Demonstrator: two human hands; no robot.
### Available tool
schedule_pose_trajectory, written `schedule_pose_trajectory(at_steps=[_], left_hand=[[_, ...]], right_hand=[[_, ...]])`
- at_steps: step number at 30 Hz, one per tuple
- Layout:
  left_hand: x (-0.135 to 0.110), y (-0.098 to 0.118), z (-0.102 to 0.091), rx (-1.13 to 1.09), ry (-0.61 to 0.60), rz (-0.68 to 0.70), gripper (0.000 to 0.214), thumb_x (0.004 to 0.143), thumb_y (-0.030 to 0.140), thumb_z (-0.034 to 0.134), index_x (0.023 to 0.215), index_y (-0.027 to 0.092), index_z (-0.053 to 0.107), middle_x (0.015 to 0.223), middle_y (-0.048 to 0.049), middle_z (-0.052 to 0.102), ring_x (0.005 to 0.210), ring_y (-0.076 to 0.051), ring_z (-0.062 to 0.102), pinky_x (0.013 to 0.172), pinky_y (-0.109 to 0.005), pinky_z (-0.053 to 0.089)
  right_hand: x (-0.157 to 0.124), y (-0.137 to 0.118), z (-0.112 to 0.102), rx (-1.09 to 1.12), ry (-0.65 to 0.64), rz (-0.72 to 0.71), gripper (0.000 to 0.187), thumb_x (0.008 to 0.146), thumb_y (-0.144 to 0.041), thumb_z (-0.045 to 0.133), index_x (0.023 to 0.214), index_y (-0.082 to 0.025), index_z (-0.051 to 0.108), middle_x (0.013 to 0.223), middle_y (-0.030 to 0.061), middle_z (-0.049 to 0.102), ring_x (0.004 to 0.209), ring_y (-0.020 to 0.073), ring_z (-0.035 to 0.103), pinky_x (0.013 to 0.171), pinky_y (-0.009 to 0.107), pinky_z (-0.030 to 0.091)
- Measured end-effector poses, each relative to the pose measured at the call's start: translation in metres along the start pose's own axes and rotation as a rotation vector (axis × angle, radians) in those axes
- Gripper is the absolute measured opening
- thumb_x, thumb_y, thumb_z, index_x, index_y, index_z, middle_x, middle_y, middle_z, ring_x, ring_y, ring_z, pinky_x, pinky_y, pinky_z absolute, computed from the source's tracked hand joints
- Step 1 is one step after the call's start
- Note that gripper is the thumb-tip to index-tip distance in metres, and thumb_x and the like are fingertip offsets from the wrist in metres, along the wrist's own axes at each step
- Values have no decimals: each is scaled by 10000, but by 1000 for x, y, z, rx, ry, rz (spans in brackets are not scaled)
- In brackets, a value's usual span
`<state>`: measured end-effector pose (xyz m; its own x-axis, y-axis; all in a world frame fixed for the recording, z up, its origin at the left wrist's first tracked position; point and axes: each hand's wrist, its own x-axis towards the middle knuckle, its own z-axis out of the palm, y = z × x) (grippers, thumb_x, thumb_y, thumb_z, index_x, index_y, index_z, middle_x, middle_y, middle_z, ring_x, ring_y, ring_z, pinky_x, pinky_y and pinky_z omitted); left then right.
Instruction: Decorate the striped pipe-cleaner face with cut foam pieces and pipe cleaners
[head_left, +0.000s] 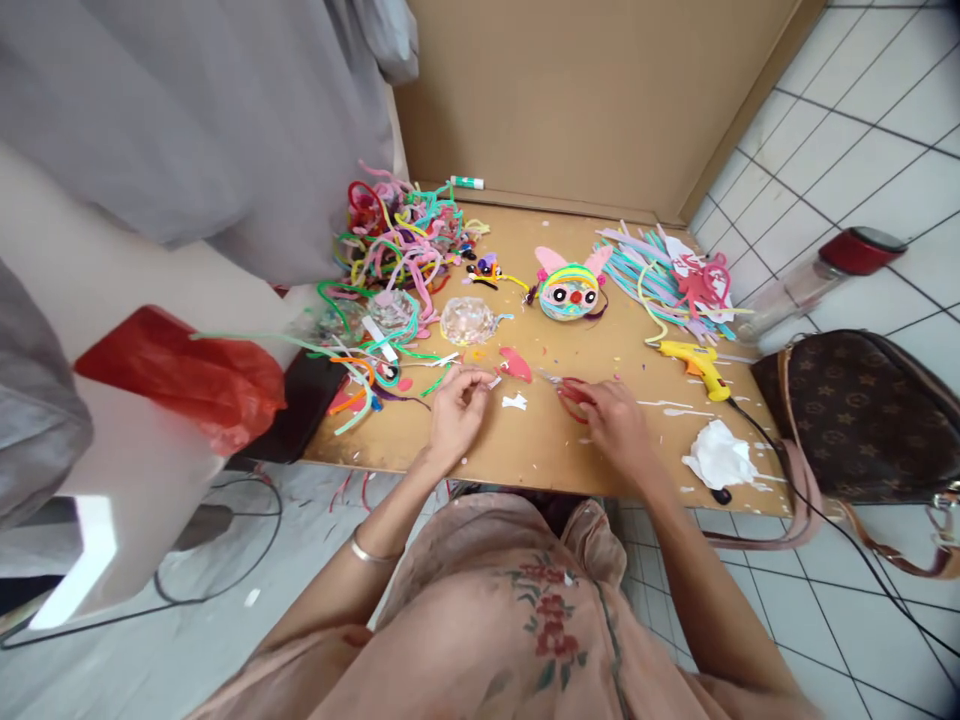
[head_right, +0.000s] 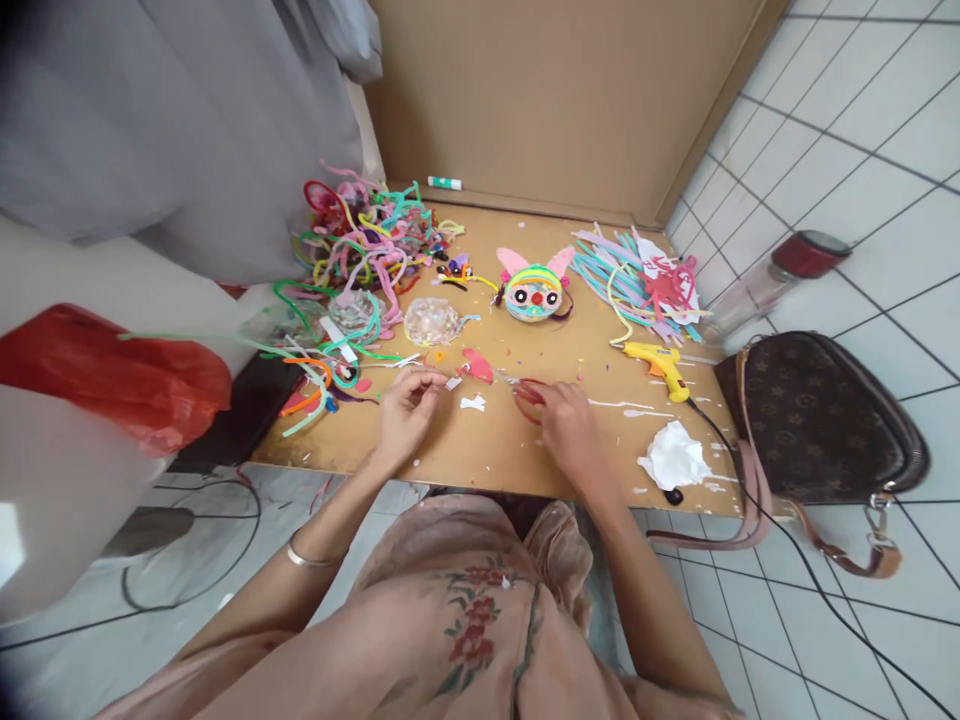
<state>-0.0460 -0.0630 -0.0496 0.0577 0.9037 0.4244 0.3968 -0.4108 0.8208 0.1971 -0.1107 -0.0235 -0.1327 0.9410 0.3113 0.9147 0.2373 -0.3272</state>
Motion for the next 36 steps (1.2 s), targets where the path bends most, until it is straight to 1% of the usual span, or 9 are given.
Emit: schedule_pose_trajectory(at_steps=[3, 8, 12, 15, 18, 22, 26, 32, 36], left_hand=[[19, 6, 11, 197, -214, 46, 277, 886, 283, 567, 1117, 175, 674, 1186, -123, 656, 1116, -248, 608, 1000, -425, 487], [33, 10, 40, 495, -461, 60, 785, 796, 518, 714, 1437, 138, 467, 1520, -252, 407, 1410, -436, 377, 1122, -617, 341], [17, 4, 51, 407, -533, 292, 403, 926, 322, 573, 1283, 139, 606, 1391, -191, 571, 1337, -328, 486, 1130, -531, 392], [0, 3, 49, 302, -510, 398, 317, 989, 198, 405, 1125, 148, 687, 1202, -138, 685, 1154, -225, 600, 1017, -403, 504], [-4, 8, 42, 391, -456, 407, 299, 989, 218, 434, 1110, 182, 705, 1225, -124, 685, 1174, -242, 594, 1010, -439, 498], [20, 6, 29, 647, -471, 361, 354, 975, 184, 452, 1251, 249, 665, 1458, -108, 564, 1374, -316, 469, 1131, -594, 345], [44, -10, 6, 702, -595, 261, 435, 968, 127, 398, 1350, 178, 600, 1458, -123, 571, 1347, -263, 522, 1101, -473, 425], [40, -17, -47, 927, -305, 72, 358, 923, 108, 405, 1094, 128, 719, 1206, -179, 712, 1163, -328, 622, 1005, -540, 443], [37, 16, -46, 859, -186, 166, 295, 935, 216, 478, 1116, 172, 706, 1253, -152, 686, 1187, -342, 577, 972, -530, 429]], right_hand=[[-3, 26, -8, -161, 90, 194, 330, 868, -150, 491, 1101, -134, 724, 963, 147, 716, 890, 275, 586, 840, 385, 440], [2, 46, -12, -350, 107, 402, 301, 852, -177, 503, 1038, -112, 730, 924, 170, 706, 865, 282, 578, 784, 372, 419], [10, 57, -6, -408, 104, 437, 292, 862, -180, 482, 989, -102, 733, 902, 182, 695, 833, 278, 564, 747, 371, 410], [15, 59, 1, -405, 178, 408, 300, 878, -191, 468, 1000, -96, 726, 886, 185, 670, 831, 284, 547, 749, 388, 416], [16, 49, 7, -361, 244, 322, 311, 915, -216, 454, 1070, -100, 698, 988, 200, 647, 913, 304, 544, 807, 428, 437], [11, 32, 15, -245, 237, 90, 325, 924, -207, 448, 1181, -120, 627, 1152, 202, 611, 1085, 323, 526, 931, 475, 445], [3, 30, 24, -170, 215, 1, 289, 929, -204, 439, 1142, -143, 625, 1129, 172, 622, 1105, 304, 543, 967, 474, 456], [-7, 44, 18, -186, 265, 73, 289, 917, -203, 452, 1110, -129, 654, 1138, 193, 640, 1099, 307, 558, 939, 472, 462], [1, 39, 11, -157, 313, 96, 290, 926, -199, 442, 1097, -145, 670, 1143, 190, 659, 1103, 308, 564, 954, 471, 438]])
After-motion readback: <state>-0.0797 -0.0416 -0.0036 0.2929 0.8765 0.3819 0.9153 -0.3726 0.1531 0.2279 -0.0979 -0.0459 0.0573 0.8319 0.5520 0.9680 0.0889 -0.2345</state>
